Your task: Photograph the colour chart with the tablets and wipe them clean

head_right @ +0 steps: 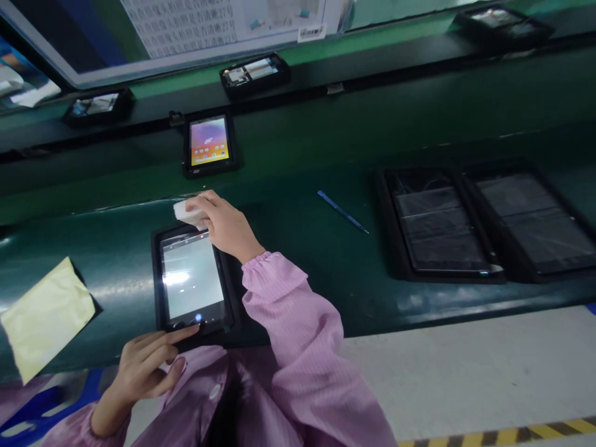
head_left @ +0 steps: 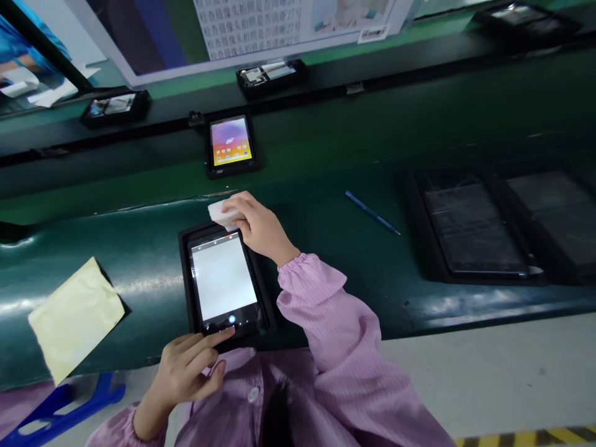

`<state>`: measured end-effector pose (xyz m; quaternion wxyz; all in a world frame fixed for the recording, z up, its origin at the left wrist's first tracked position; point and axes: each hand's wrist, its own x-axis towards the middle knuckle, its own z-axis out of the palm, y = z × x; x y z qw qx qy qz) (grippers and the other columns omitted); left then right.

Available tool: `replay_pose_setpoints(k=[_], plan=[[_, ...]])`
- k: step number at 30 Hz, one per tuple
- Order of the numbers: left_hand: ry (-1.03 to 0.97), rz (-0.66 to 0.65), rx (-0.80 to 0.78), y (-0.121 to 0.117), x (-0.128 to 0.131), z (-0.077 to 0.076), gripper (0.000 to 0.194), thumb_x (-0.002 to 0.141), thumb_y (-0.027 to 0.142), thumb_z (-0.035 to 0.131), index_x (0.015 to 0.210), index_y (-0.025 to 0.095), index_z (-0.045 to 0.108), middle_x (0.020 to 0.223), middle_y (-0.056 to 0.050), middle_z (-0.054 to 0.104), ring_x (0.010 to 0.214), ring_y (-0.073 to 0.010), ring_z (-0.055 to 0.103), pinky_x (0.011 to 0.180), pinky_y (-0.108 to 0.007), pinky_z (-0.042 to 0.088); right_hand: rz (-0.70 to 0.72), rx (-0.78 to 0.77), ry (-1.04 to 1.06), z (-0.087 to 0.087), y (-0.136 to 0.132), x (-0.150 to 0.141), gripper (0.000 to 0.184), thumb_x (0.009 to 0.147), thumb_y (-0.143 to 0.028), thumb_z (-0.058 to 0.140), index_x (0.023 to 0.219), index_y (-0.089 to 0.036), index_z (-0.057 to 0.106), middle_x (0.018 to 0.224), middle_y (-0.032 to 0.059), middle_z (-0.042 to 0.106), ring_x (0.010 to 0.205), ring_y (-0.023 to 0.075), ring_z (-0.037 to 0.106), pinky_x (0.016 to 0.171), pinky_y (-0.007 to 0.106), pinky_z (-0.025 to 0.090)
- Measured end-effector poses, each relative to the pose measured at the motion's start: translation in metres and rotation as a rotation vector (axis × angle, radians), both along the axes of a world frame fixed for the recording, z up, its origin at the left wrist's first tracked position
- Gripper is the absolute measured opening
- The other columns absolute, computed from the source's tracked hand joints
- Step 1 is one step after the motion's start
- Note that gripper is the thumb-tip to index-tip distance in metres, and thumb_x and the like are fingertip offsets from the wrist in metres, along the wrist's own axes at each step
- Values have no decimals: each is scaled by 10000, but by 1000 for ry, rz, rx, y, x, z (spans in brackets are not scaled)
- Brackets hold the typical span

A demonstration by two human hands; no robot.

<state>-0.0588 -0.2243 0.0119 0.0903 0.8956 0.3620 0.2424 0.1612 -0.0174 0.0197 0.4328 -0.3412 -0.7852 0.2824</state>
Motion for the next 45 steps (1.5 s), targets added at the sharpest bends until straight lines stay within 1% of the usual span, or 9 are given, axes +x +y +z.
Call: replay_pose_setpoints(k=[6, 10, 14, 17, 20, 25, 31, 40, 45], plan=[[10, -2, -38, 2, 0, 6, 167, 879, 98, 579, 808, 213, 481, 1116, -109, 802, 523, -116, 604, 493, -270, 483, -13, -2, -3, 2, -3, -2, 379, 931, 13, 450, 1181, -253, 551, 1275, 44, 572, 1068, 203, 639, 761, 292, 574], [-25, -28, 9, -6, 6, 5, 176, 865, 104, 602, 795, 219, 489, 1062, -90, 811, 604, -146, 644, 549, -282, 509, -75, 56, 203, 12, -3, 5, 305, 976, -122, 527, 1250, -255, 535, 1291, 68, 545, 1129, 219, 618, 823, 309, 591], [47, -161, 10, -6, 28, 8, 108, 950, 125, 555, 897, 215, 584, 1138, -27, 805, 782, -176, 690, 729, -319, 542, -441, 44, 311, 23, 5, 38, 319, 955, -246, 575, 1274, -251, 577, 1296, 89, 534, 1155, 240, 604, 786, 310, 591], [137, -252, 15, 9, 47, 13, 225, 1022, 110, 440, 1054, 225, 631, 1356, 19, 717, 1097, -176, 684, 957, -323, 496, -766, -160, 154, 21, 13, 74, 408, 866, -193, 537, 1253, -250, 654, 1307, 89, 545, 1063, 237, 641, 876, 371, 572], [240, -327, -28, 31, 59, 17, 295, 991, 87, 465, 1223, 209, 601, 1547, 13, 557, 1359, -183, 559, 1146, -335, 391, -865, -328, 7, 16, 20, 101, 420, 808, -164, 493, 1140, -212, 745, 1285, 120, 574, 1054, 280, 648, 972, 472, 529], [283, -409, -307, 57, 62, 17, 532, 827, 104, 542, 1342, 234, 519, 1576, 46, 522, 1525, -200, 379, 1295, -398, 235, -917, -225, -79, 12, 20, 101, 544, 748, -93, 461, 1197, -210, 745, 1448, 140, 529, 1322, 390, 468, 1109, 647, 348], [225, -214, -203, 100, 38, 9, 616, 654, 4, 484, 1203, 268, 572, 1438, 25, 654, 1464, -241, 481, 1258, -507, 338, -905, -128, -113, 7, 20, 95, 510, 753, -89, 456, 1142, -222, 758, 1375, 115, 612, 1342, 393, 448, 1106, 666, 325], [104, 212, 127, 230, -44, -25, 576, 801, -70, 349, 1106, 260, 710, 1251, -23, 762, 1326, -254, 618, 1143, -497, 426, -832, 16, -28, 6, 19, 87, 277, 885, -272, 500, 1022, -232, 737, 1250, 106, 679, 1318, 350, 497, 1085, 589, 397], [-12, 474, 142, 278, -42, -26, 293, 982, 66, 442, 1038, 170, 710, 1122, -85, 769, 1268, -273, 632, 1109, -533, 434, -764, 67, 9, 7, 17, 76, 225, 912, -272, 513, 1000, -229, 715, 1215, 117, 687, 1297, 361, 514, 1054, 602, 435]])
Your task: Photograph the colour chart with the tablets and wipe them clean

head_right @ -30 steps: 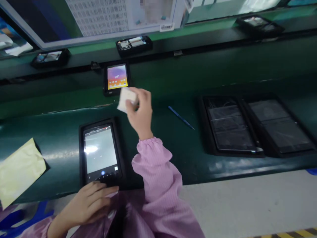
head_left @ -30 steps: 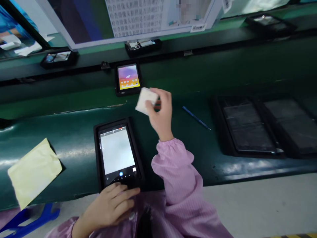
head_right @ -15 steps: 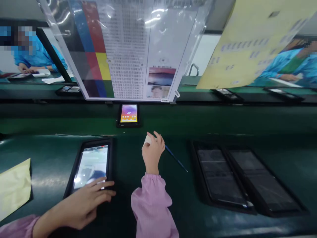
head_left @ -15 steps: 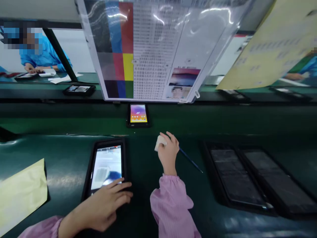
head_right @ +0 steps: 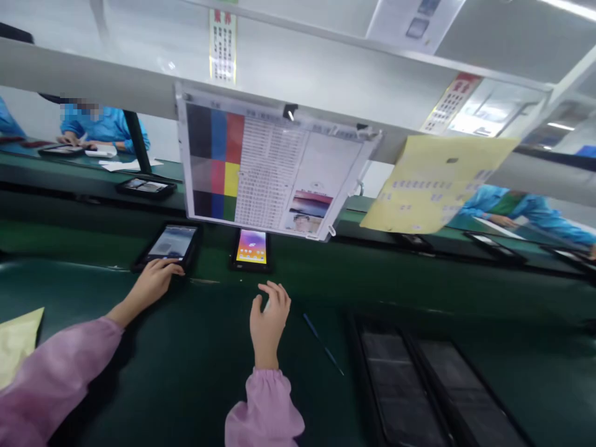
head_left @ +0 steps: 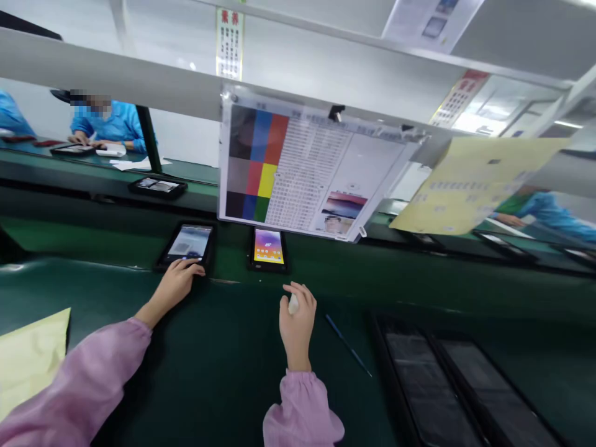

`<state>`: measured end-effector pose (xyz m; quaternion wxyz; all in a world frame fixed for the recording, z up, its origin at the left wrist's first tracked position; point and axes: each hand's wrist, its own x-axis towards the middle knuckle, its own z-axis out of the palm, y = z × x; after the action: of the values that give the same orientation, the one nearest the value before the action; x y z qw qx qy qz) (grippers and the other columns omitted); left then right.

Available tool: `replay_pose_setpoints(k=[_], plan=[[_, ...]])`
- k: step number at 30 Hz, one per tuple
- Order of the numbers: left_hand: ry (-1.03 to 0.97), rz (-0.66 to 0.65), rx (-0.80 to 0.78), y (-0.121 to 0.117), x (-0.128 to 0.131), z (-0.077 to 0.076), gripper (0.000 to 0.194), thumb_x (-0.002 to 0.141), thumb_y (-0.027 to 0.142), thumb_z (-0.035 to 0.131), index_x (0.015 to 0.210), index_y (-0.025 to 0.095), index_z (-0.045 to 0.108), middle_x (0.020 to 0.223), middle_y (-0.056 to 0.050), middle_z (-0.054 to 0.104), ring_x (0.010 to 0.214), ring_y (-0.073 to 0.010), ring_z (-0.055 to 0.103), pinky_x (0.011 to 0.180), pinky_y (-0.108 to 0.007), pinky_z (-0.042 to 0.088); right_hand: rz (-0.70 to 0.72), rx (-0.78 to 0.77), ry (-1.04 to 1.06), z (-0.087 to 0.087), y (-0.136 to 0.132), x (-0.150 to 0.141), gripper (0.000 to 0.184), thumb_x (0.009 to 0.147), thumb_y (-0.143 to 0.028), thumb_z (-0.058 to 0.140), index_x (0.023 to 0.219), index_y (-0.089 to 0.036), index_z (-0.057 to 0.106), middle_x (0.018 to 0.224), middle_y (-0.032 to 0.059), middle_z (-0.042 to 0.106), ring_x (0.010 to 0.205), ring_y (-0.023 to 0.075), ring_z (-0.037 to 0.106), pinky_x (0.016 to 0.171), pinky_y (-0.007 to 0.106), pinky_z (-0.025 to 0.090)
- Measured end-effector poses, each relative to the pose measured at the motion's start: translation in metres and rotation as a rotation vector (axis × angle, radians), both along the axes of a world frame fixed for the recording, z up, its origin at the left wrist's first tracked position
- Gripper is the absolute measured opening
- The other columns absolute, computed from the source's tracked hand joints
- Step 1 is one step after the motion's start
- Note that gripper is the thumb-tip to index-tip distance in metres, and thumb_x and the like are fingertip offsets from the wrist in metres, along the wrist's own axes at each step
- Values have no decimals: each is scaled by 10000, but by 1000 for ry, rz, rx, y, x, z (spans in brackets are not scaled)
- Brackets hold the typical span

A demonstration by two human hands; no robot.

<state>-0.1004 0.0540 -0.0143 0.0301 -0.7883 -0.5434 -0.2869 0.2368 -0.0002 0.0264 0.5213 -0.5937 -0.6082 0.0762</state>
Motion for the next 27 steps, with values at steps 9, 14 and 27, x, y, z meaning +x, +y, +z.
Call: replay_pose_setpoints(k=[9, 14, 27], plan=[[-172, 68, -162, 31, 154, -4, 368, 979, 393, 659, 1277, 177, 647, 1397, -115, 623, 1354, -304, 541, 1152, -578, 405, 223, 156, -57, 10, -12, -30, 178, 942, -262, 532, 1009, -274, 696, 1128, 91, 703, 1152, 338, 634, 994, 594, 527], [-357, 196, -327, 64, 222, 0, 594, 952, 473, 676, 1451, 187, 532, 1581, -150, 453, 1474, -375, 397, 1210, -658, 277, 365, 214, -100, 19, -25, -33, 208, 928, -236, 552, 1061, -325, 684, 1093, 63, 714, 1047, 345, 689, 873, 574, 602], [-1262, 53, -549, 103, 226, 22, 655, 946, 300, 710, 1531, 237, 424, 1604, -142, 409, 1394, -354, 494, 1129, -600, 447, 293, 268, 93, 2, -8, -39, 288, 859, -491, 562, 1070, -631, 699, 926, 83, 753, 820, 468, 726, 684, 722, 607]])
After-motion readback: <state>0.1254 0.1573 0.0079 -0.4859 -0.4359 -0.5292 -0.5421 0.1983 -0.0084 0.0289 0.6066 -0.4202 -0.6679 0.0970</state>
